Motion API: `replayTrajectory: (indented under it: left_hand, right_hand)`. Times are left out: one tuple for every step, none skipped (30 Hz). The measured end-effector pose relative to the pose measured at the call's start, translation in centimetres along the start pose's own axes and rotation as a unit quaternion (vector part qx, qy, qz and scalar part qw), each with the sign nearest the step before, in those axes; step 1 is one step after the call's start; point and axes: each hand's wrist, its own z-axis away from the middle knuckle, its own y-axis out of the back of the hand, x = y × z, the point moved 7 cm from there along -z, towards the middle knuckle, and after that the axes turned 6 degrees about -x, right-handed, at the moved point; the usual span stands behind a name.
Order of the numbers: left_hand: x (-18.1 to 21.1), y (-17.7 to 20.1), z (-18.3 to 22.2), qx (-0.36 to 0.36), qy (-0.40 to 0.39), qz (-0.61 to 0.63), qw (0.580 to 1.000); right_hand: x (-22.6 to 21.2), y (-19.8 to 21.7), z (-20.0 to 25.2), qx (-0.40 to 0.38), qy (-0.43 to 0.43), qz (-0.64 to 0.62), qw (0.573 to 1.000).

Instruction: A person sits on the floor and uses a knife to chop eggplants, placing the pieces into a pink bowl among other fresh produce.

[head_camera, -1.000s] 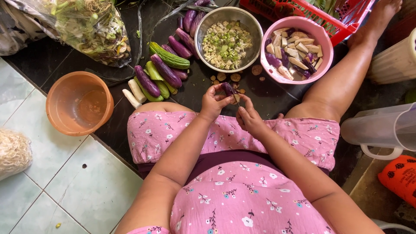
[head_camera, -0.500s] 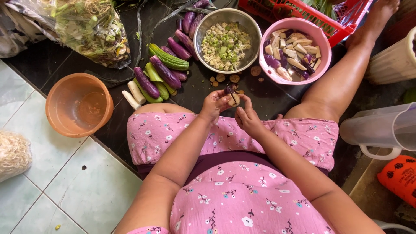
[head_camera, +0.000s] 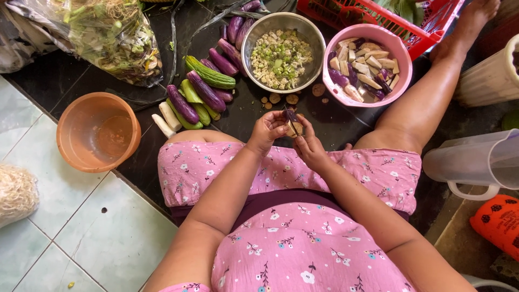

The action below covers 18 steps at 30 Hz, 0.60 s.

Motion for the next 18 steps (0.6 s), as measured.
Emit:
replayTrajectory:
  left_hand:
    - [0.2, -0.1, 0.0, -0.01, -0.001, 0.0, 1.0]
    - [0.3, -0.1, 0.1, -0.009, -0.002, 0.0, 1.0]
    - [0.4, -0.3, 0.1, -0.014, 0.002, 0.004, 1.0]
    - [0.5, -0.4, 0.1, -0.019, 0.005, 0.008, 1.0]
    - [1.3, -1.1, 0.5, -0.018, 0.005, 0.009, 1.0]
    - [1.8, -1.8, 0.9, -0.021, 0.018, 0.02, 0.999]
    - [2.4, -2.6, 1.2, -0.023, 0.03, 0.031, 0.999]
    - [2.3, -2.5, 1.1, -0.022, 0.029, 0.031, 0.999]
    - [2.3, -2.5, 1.1, -0.028, 0.018, 0.027, 0.999]
    - [2.3, -2.5, 1.0, -0.034, 0.007, 0.022, 0.999]
    - [2.3, -2.4, 0.9, -0.034, 0.007, 0.023, 0.999]
    - [2.6, -2.5, 0.8, -0.049, -0.015, -0.004, 0.999]
    - [2.9, -2.7, 0.7, -0.064, -0.037, -0.03, 0.997]
    - [2.9, -2.7, 0.7, -0.064, -0.038, -0.029, 0.997]
    - [2.9, -2.8, 0.8, -0.07, -0.039, -0.024, 0.997]
    - [3.0, -2.9, 0.8, -0.075, -0.041, -0.02, 0.996]
    - [3.2, -3.1, 1.0, -0.075, -0.04, -0.02, 0.996]
    - [3.4, -3.5, 1.2, -0.082, -0.038, -0.006, 0.996]
  right_hand:
    - [-0.4, 0.0, 0.0, 0.001, 0.007, 0.005, 1.0]
    - [-0.5, 0.0, 0.1, 0.001, 0.007, 0.005, 1.0]
    - [-0.6, 0.0, 0.1, 0.006, 0.01, 0.009, 1.0]
    - [-0.7, 0.1, 0.2, 0.012, 0.013, 0.012, 1.0]
    - [-0.6, 0.1, 0.2, 0.011, 0.013, 0.013, 1.0]
    - [-0.5, 0.2, 0.2, 0.018, 0.016, 0.013, 1.0]
    - [-0.5, 0.2, 0.2, 0.024, 0.019, 0.013, 0.999]
    - [-0.5, 0.2, 0.2, 0.024, 0.02, 0.013, 0.999]
    - [-0.5, 0.3, 0.3, 0.03, 0.021, 0.012, 0.999]
    - [-0.5, 0.3, 0.4, 0.036, 0.023, 0.01, 0.999]
    - [-0.5, 0.4, 0.5, 0.036, 0.023, 0.01, 0.999]
    - [-0.5, 0.5, 0.6, 0.044, 0.023, 0.012, 0.999]
    - [-0.4, 0.7, 0.7, 0.052, 0.023, 0.014, 0.998]
    - [-0.6, 0.8, 0.7, 0.051, 0.023, 0.014, 0.998]
    - [-0.7, 0.7, 0.6, 0.048, 0.018, 0.004, 0.999]
    - [-0.8, 0.6, 0.5, 0.044, 0.013, -0.007, 0.999]
    - [-1.1, 0.7, 0.7, 0.044, 0.013, -0.007, 0.999]
    - [-1.2, 0.7, 0.8, 0.04, -0.001, 0.012, 0.999]
